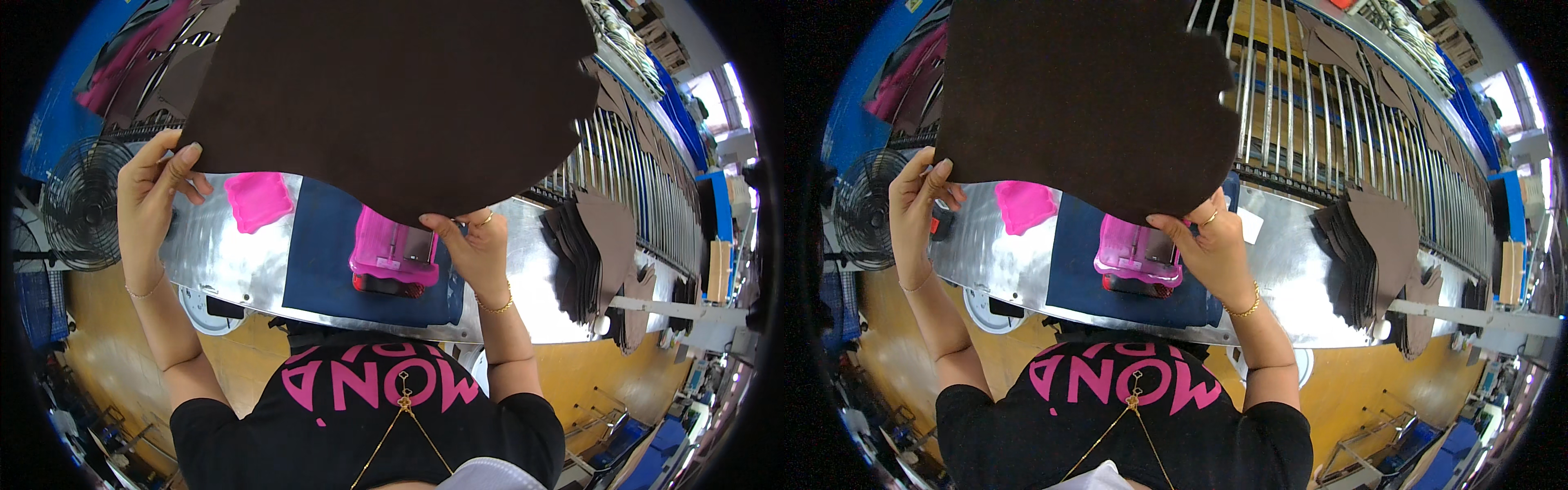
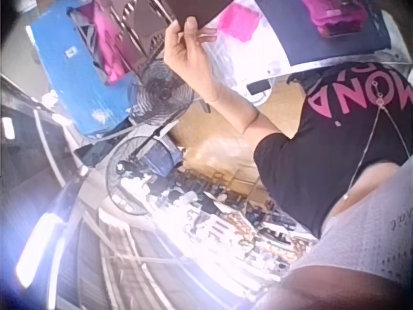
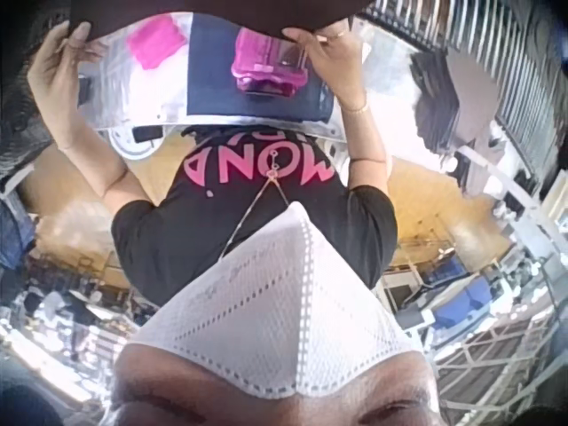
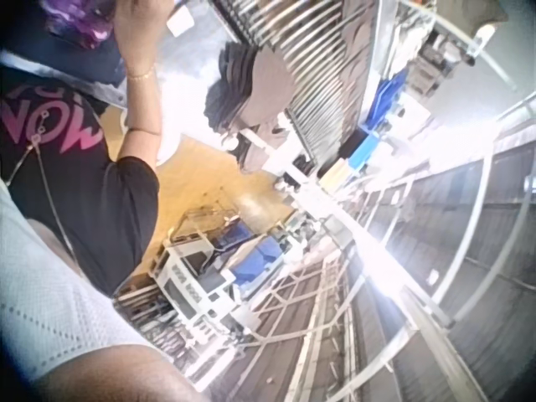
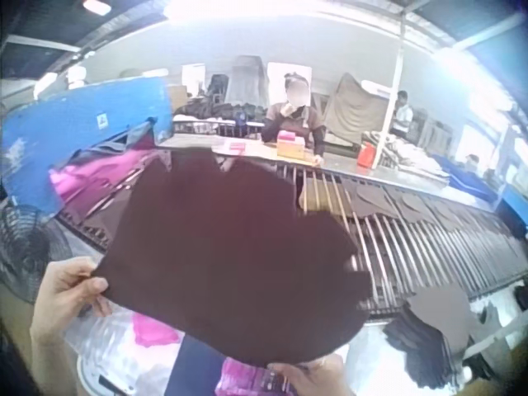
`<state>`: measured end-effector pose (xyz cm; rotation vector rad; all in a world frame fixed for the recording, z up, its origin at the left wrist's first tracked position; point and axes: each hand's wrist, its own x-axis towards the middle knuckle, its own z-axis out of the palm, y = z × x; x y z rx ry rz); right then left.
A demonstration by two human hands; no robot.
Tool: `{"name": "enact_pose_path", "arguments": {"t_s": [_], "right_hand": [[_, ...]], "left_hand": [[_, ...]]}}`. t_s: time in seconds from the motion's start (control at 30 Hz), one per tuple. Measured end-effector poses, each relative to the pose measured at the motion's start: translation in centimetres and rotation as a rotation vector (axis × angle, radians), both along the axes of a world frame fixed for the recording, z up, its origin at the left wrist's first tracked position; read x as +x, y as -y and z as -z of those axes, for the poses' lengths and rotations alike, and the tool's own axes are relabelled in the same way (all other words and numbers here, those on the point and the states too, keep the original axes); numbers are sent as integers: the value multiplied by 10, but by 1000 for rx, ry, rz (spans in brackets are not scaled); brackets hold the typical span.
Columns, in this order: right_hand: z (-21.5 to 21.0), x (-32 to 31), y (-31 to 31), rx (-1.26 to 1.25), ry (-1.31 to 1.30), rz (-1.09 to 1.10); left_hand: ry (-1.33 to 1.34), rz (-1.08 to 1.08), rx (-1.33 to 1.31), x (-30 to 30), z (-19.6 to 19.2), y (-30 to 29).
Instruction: The person repeatedly picks brown fabric pieces from a stack and places them onto a moving conveyor belt. The pieces are handled one at a time and arranged in a line along the belt.
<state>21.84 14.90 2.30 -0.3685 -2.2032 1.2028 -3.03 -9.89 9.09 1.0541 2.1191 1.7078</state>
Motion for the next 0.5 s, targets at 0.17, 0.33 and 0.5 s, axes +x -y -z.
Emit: {"name": "enact_pose_path", "arguments": {"t_s": [0.17, 0.33, 0.5], "right_hand": [[15, 17, -5, 268, 4, 6], [36, 68, -23, 275, 21, 102], [42, 126, -35, 217, 168, 126]], "left_hand": [[39, 27, -117, 14, 7, -4], [67, 230, -263, 32, 30, -37], [-412, 420, -324, 58, 43, -85]]}}
